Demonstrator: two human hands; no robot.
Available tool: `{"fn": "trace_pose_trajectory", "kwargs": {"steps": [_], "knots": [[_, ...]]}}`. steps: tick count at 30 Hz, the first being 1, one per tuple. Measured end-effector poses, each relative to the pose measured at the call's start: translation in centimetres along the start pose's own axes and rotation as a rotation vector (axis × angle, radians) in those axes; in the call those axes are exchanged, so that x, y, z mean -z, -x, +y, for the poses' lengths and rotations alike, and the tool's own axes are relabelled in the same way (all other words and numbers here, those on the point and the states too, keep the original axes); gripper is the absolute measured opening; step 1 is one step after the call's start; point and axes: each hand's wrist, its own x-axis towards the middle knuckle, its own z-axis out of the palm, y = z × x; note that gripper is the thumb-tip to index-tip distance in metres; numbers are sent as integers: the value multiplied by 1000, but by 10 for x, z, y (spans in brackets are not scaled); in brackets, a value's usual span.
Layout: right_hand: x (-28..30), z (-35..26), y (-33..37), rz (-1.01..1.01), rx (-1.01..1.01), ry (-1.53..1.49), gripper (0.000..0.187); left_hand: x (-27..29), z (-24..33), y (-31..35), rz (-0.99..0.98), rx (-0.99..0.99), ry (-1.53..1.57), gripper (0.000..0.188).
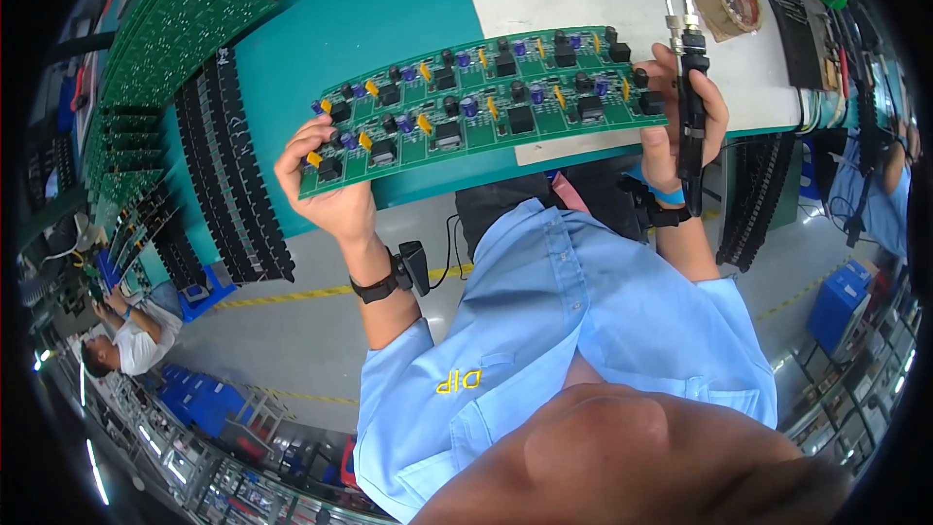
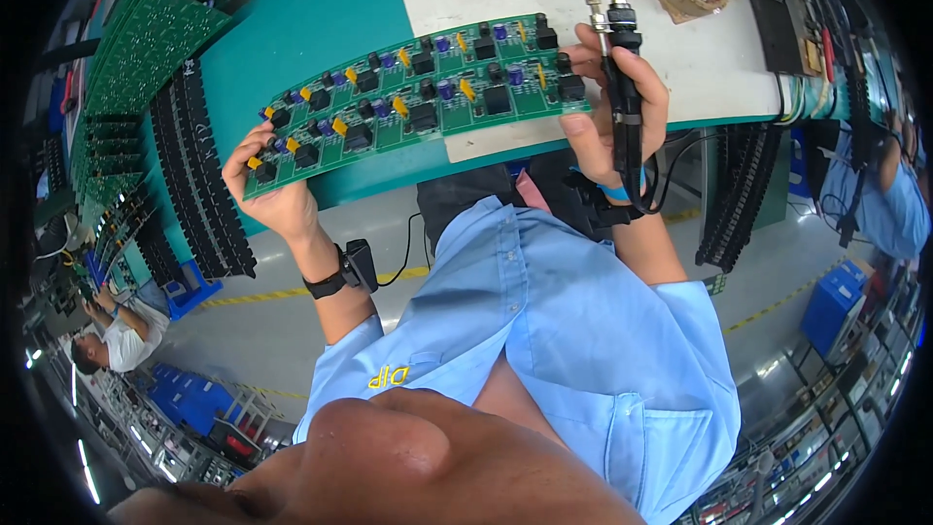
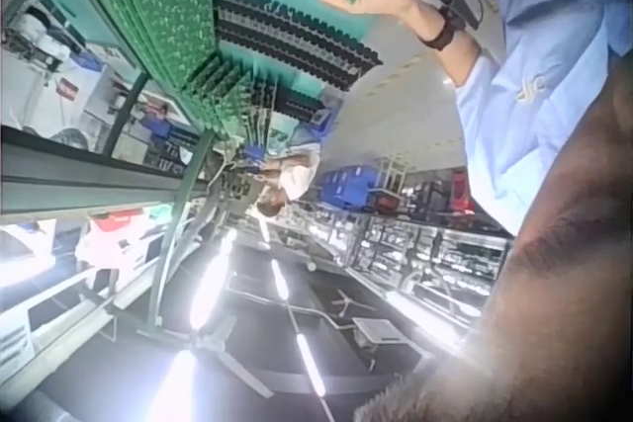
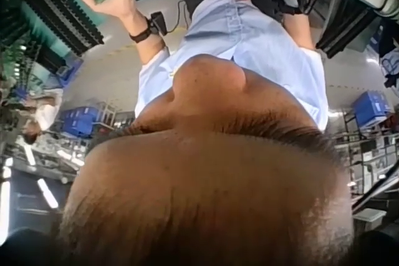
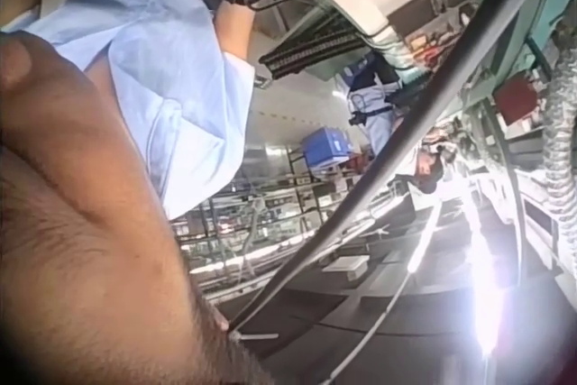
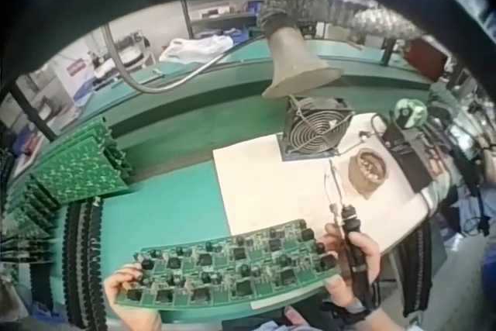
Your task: The person flips a circuit board, solders the underside with a soldering iron, and turns it back over to touch the components before placing it on a stack. They then pick up another board and repeat the process of flipping and soldering.
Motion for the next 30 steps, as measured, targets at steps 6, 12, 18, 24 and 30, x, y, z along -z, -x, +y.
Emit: {"fn": "trace_pose_trajectory", "kwargs": {"steps": [6,12,18,24,30], "knots": [[1,-3,-1,-28,-29,32,69,1,-2,1,2,-20,-3,47],[2,-1,1,-45,-20,-9,69,0,-2,1,18,-8,-16,46],[5,1,1,-94,2,-36,68,-1,0,0,16,-10,-26,44],[6,-1,1,-102,1,-37,69,-1,-1,1,26,-1,-40,40],[6,-2,1,-132,-4,-50,70,-3,2,0,27,2,-64,38]]}}
